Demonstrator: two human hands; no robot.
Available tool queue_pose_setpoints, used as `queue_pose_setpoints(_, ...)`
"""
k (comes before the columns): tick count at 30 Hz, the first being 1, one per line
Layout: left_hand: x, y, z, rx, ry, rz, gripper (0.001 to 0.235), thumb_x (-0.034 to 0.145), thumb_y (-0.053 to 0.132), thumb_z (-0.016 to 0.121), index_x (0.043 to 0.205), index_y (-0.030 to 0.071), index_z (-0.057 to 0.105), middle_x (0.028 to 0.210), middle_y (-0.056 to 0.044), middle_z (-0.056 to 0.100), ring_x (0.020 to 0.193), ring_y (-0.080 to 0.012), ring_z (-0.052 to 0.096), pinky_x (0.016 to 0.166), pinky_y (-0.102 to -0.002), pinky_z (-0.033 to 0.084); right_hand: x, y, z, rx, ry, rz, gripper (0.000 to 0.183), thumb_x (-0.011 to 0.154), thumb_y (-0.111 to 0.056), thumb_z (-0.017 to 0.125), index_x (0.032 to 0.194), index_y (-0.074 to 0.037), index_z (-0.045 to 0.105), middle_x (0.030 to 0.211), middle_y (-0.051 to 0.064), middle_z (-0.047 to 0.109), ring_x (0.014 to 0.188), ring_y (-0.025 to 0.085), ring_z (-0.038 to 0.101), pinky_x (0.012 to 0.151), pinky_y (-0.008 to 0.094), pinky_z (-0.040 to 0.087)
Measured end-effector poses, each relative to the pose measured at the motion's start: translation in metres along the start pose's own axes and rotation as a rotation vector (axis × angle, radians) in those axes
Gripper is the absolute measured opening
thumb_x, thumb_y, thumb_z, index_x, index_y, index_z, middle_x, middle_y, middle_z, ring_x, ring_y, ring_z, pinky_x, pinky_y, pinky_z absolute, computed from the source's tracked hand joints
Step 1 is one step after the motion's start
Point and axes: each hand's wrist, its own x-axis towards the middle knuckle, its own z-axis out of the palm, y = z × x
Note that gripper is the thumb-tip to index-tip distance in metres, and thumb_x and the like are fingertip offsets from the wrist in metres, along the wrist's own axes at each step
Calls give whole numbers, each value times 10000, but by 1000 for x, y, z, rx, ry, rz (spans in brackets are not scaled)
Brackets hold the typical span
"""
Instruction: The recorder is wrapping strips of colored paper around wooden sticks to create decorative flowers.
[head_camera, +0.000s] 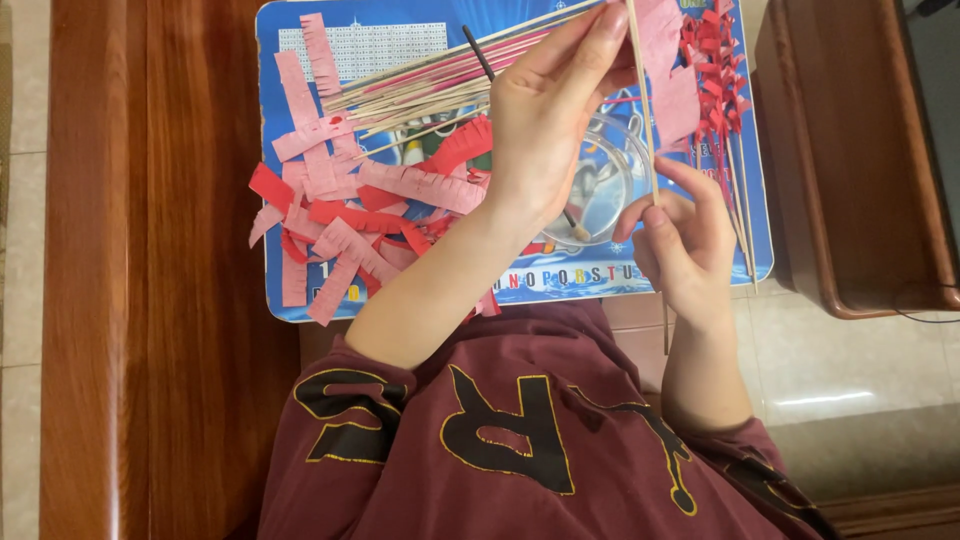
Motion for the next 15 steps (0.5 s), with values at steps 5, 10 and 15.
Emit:
queue_pose_setpoints(5, 0, -8, -1, 119, 42, 50, 262, 1117, 111, 703, 1301, -75, 687, 1122, -129, 747, 981, -145, 693, 927, -327, 570, 0, 2, 2, -10, 7, 0, 409, 1145, -46, 452, 1544, -44, 360, 954, 178, 666, 507, 32, 402, 476, 194, 313)
queue_pose_setpoints(10, -2, -9, 0, 233, 77, 143, 248, 1078, 71, 721, 1278, -73, 689, 1119, -108, 757, 998, -114, 708, 942, -287, 579, 0, 6, 3, -23, 17, -6, 395, 1151, -49, 457, 1536, -49, 370, 951, 165, 663, 523, 33, 409, 488, 194, 318)
queue_pose_setpoints(15, -5, -4, -1, 304, 31, 186, 243, 1094, 50, 713, 1306, -63, 676, 1145, -115, 755, 1040, -123, 718, 944, -262, 599, 0, 5, 2, -55, 30, -8, 386, 1156, -51, 468, 1532, -51, 382, 940, 160, 661, 538, 43, 421, 498, 198, 331)
